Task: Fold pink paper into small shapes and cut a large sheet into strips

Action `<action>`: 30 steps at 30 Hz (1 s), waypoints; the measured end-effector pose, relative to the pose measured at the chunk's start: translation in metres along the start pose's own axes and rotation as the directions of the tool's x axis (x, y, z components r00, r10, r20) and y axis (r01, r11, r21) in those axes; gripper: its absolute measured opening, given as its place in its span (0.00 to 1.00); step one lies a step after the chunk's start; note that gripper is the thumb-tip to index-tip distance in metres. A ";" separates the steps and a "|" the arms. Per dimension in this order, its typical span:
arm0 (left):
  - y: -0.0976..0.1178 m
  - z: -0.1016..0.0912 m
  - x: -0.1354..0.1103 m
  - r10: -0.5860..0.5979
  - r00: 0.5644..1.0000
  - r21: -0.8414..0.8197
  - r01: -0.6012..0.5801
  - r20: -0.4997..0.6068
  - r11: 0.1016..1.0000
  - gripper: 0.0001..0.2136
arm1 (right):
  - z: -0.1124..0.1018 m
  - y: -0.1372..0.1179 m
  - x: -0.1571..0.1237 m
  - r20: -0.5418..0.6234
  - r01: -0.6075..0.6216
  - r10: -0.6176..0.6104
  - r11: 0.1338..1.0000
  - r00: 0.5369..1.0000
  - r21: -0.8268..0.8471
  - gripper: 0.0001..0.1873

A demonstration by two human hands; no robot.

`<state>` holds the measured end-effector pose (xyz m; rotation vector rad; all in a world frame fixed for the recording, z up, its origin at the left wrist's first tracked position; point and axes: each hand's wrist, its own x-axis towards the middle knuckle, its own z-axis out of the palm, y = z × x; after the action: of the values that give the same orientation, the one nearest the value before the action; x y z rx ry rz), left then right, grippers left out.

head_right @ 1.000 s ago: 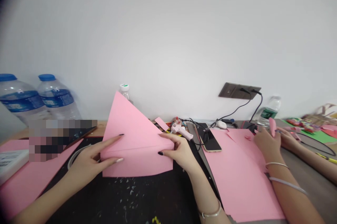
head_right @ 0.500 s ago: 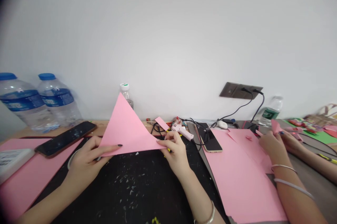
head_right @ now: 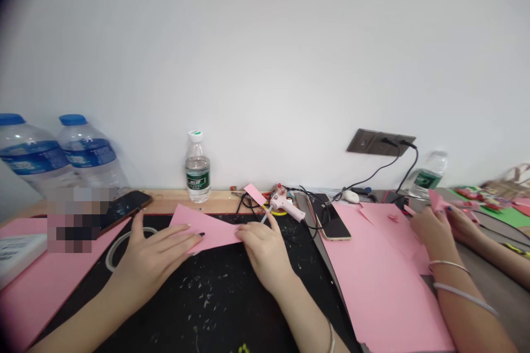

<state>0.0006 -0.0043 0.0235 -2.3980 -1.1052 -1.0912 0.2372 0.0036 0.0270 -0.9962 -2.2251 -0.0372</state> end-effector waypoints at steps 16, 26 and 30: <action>0.026 0.012 -0.010 0.028 0.993 -0.002 -0.028 0.113 1.000 0.18 | 0.019 -0.025 -0.004 0.169 0.081 -0.076 0.997 0.983 -0.020 0.12; 0.017 0.009 -0.007 0.029 0.990 -0.010 -0.027 0.140 1.000 0.15 | 0.010 -0.016 0.001 0.186 0.111 -0.108 0.994 0.977 -0.006 0.14; 0.008 0.007 -0.006 -0.015 0.991 -0.012 0.017 0.135 1.000 0.14 | 0.001 0.000 0.002 0.159 0.076 -0.073 0.997 0.985 -0.015 0.13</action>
<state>0.0073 -0.0089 0.0143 -2.5090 -1.1649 -0.9559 0.2360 0.0048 0.0273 -0.9560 -2.4110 -0.0155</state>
